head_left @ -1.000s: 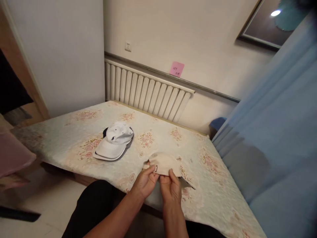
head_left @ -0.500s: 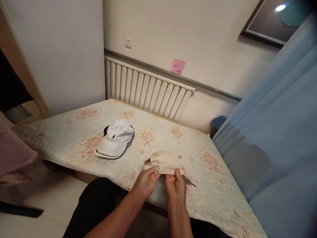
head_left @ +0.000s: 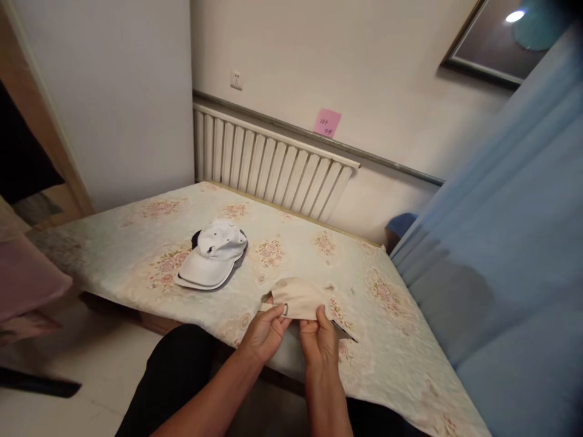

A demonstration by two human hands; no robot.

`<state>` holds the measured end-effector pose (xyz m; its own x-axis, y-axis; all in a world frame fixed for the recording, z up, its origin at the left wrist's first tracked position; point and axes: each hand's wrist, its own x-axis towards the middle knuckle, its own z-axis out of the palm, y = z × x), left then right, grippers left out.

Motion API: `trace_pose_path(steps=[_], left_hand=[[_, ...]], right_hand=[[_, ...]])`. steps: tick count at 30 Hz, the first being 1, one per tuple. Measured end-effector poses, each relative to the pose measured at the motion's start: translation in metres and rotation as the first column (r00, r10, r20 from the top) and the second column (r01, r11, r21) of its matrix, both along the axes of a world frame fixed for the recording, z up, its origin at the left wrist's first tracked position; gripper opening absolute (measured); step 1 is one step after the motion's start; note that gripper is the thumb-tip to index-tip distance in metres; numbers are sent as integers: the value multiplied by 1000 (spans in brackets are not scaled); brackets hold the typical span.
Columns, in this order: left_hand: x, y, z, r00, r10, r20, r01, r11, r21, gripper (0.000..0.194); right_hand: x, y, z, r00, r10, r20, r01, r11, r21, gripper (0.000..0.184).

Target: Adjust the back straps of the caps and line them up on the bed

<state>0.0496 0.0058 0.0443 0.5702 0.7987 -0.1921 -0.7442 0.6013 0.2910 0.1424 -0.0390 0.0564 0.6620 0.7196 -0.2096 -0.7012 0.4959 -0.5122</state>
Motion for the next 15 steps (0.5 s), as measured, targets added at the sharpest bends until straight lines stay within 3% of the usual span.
trace_pose_path(steps=[6,11,15], left_hand=[[4,-5,3,1000,-21,17,20,999,36,34],[4,-4,-1,999,-47,14,47,999,26,29],[-2,-1,0,999,-43,13,43,999,17,31]], right_hand=[[10,-7,-3,998,-37,41,34,998,59,28],[-12,-4,-5,986,68,155,-71,997,10,46],[-15,0,-3,984,94,149,-97,995,13,44]])
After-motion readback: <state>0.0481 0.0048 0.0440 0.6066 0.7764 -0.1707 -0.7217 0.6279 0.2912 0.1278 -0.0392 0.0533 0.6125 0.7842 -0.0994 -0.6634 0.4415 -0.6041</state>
